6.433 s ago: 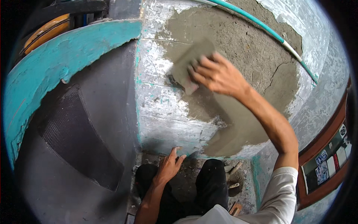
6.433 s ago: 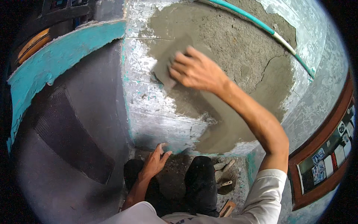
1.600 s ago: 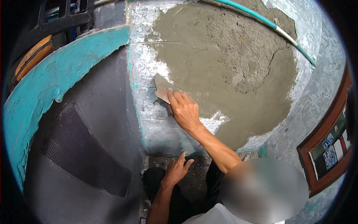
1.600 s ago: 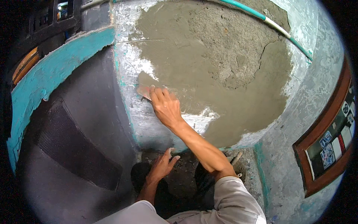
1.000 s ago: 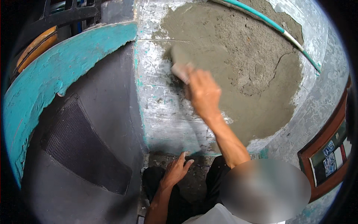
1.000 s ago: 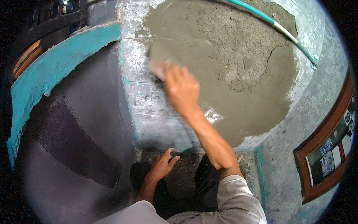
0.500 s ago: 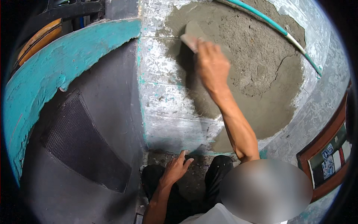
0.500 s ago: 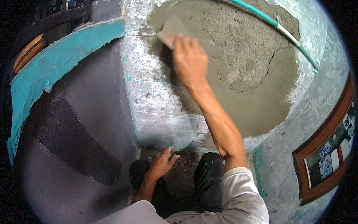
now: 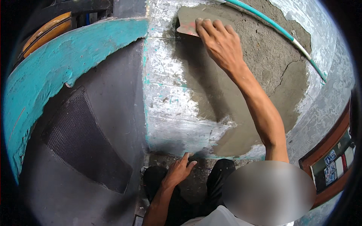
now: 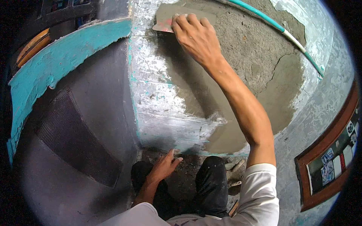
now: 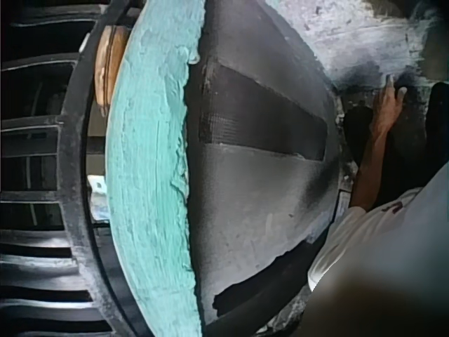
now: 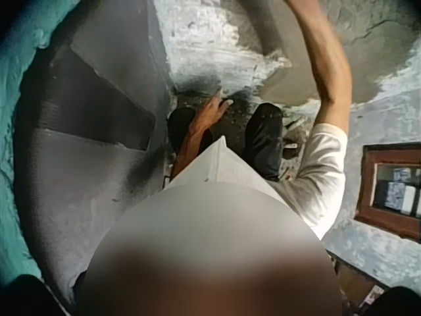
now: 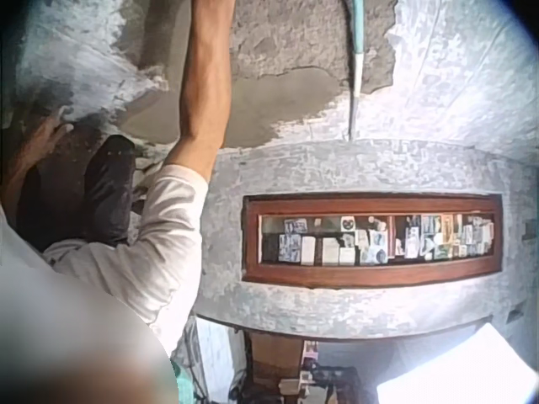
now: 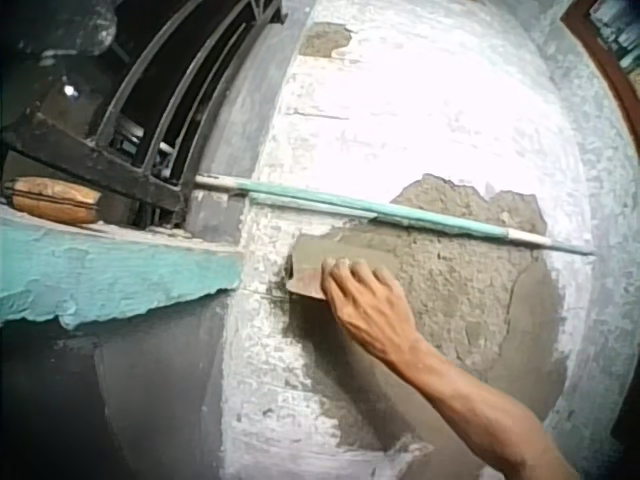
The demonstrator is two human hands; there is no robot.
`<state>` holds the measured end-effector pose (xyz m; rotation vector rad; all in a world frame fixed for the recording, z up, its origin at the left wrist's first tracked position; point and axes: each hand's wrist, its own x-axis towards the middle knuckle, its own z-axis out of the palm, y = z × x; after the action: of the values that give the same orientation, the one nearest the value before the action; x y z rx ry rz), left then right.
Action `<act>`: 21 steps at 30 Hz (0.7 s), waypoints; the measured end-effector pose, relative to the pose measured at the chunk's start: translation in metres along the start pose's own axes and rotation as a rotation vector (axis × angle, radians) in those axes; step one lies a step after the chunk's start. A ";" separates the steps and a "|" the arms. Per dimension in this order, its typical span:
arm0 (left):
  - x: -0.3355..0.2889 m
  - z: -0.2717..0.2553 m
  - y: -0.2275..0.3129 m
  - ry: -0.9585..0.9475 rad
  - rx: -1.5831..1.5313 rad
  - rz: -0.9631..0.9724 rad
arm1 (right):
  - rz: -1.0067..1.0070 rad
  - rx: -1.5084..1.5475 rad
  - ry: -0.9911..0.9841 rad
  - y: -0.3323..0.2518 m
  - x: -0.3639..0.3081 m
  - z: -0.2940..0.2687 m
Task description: The person applies cement mix to a wall using a trowel and hawk, smoothing the plaster onto the surface.
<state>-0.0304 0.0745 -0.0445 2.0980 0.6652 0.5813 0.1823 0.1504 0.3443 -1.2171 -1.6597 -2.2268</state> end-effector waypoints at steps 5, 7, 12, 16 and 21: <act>0.002 0.005 -0.003 0.022 0.025 0.001 | -0.244 0.279 -0.171 -0.052 -0.015 -0.020; 0.001 0.006 -0.003 0.013 0.046 0.011 | -0.219 0.220 0.009 -0.044 -0.018 -0.023; 0.000 0.004 -0.001 0.028 0.049 0.039 | 0.034 0.026 -0.021 0.022 0.009 -0.010; 0.002 0.003 0.005 -0.021 0.022 -0.019 | -0.037 0.148 -0.058 -0.008 0.011 -0.008; 0.001 0.000 0.004 -0.065 0.048 -0.080 | 0.007 0.584 -0.106 -0.083 -0.045 -0.051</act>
<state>-0.0287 0.0734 -0.0404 2.1148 0.7292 0.4551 0.1425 0.1239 0.2484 -1.1771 -2.1222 -1.5092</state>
